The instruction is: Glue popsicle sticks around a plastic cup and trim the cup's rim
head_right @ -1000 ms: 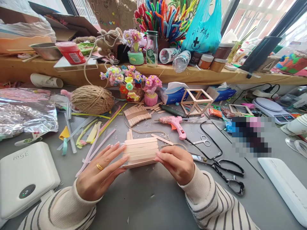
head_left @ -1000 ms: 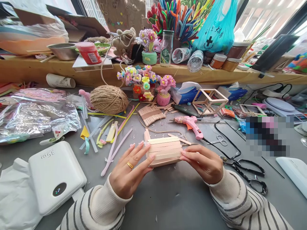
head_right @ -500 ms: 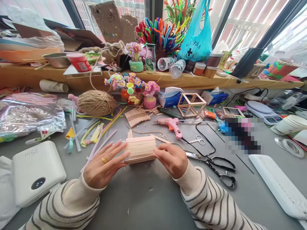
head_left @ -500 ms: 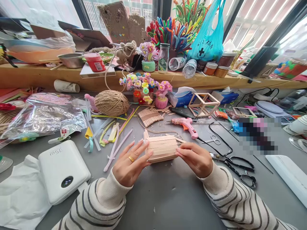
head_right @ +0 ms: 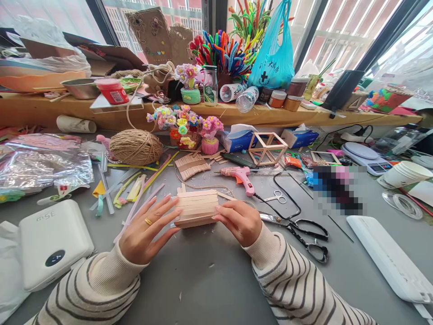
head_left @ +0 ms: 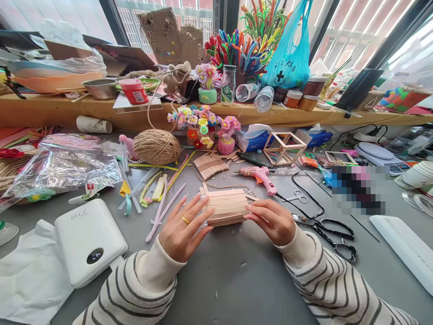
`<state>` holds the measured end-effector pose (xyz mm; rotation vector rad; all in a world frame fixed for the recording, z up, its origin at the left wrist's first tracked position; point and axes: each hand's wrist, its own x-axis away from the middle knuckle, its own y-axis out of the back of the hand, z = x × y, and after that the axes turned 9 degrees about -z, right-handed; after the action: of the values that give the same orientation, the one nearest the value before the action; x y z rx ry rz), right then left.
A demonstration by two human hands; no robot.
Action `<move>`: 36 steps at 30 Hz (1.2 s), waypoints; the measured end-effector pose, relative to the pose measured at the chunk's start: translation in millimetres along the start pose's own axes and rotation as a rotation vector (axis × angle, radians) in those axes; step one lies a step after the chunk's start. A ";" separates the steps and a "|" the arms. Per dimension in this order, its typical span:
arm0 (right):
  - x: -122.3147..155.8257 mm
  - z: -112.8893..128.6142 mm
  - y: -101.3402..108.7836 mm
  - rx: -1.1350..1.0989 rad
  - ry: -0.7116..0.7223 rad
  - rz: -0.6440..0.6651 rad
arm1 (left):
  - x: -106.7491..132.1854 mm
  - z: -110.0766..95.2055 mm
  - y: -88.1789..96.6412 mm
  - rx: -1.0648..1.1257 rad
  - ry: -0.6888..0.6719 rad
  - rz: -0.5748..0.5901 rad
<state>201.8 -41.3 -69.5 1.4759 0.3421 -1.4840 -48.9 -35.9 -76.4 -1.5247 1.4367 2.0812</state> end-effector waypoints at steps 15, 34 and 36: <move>-3.2 -0.5 -3.3 -0.022 -0.134 -0.026 | -2.3 -2.3 -0.4 -0.020 -0.029 -0.003; -0.2 -11.3 -14.9 -0.429 -0.618 0.079 | 2.0 -4.8 -3.3 0.015 0.030 0.006; -0.4 -10.5 -15.6 -0.483 -0.688 0.080 | 1.7 -6.1 -3.7 0.003 0.037 0.015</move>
<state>196.0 -25.6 -78.0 0.5459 0.1920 -1.6020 -43.4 -39.4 -80.0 -1.5642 1.4672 2.0686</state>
